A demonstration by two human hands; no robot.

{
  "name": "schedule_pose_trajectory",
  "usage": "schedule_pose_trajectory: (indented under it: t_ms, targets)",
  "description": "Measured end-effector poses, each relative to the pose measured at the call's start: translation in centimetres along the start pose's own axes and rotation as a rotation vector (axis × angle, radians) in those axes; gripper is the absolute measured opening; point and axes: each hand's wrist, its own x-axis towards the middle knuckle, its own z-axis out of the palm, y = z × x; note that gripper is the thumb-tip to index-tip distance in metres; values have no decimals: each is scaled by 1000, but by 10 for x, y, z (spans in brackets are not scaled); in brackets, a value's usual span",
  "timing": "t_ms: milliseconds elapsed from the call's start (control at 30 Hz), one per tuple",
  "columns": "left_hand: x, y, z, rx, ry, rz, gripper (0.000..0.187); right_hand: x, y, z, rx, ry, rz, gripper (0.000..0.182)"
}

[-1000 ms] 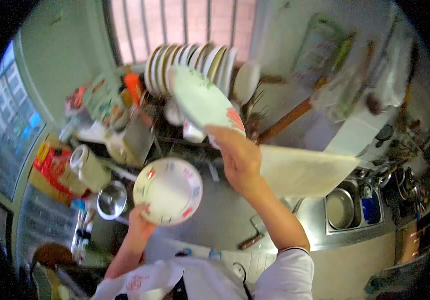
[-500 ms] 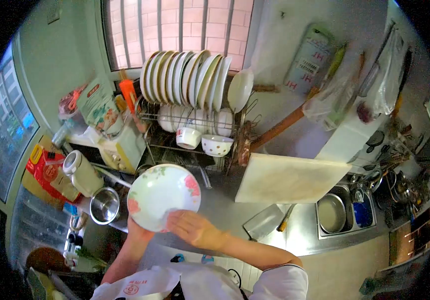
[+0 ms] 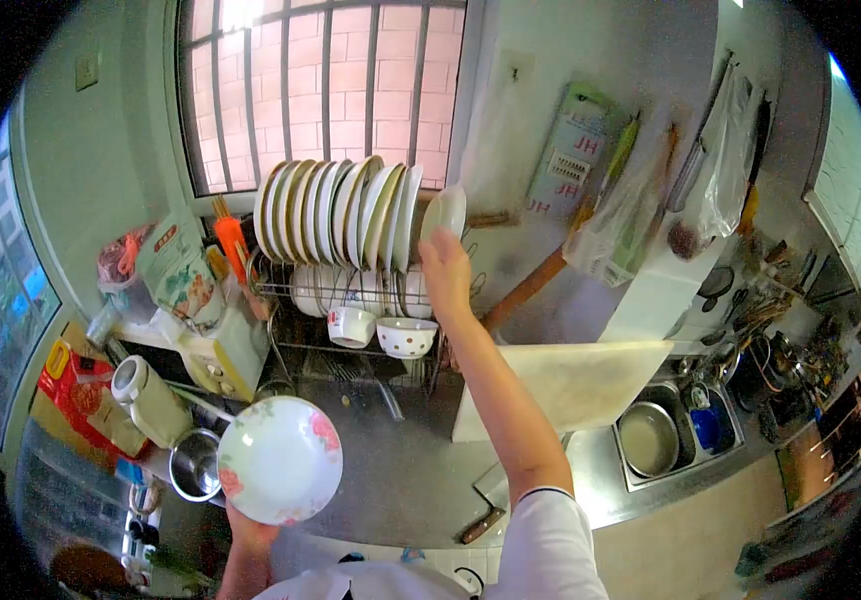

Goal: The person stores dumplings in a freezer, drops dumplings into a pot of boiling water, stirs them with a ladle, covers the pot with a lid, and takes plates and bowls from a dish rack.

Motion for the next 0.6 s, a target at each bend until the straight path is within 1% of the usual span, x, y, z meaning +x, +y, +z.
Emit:
schedule_pose_trajectory:
  t_ms: [33,67,133,167,200,333,400,467,500,600]
  targets:
    - [-1,0,-1,-19,3,-6,65,21,23,11,29,-48,67,31]
    - [-3,1,-1,-36,10,-14,65,29,21,17,58,-99,138,30]
    - [-8,3,0,100,-31,49,64,32,23,27,149,-138,143,24]
    - [-9,5,1,113,-29,57,63,31,19,31,192,-159,146,22]
    - [-11,7,2,126,-28,65,62,35,26,37,249,-137,202,17]
    - [-13,15,0,20,30,33,58,46,48,44,185,-154,197,15]
    - [-12,17,-5,3,34,30,56,47,48,45,182,-152,220,14]
    - [-10,19,-12,-3,28,24,55,46,46,46,88,-135,220,13]
    - [-10,20,-14,32,22,29,55,45,45,46,42,-126,219,13]
    - [-9,24,-20,100,6,36,55,45,51,48,92,-146,255,14]
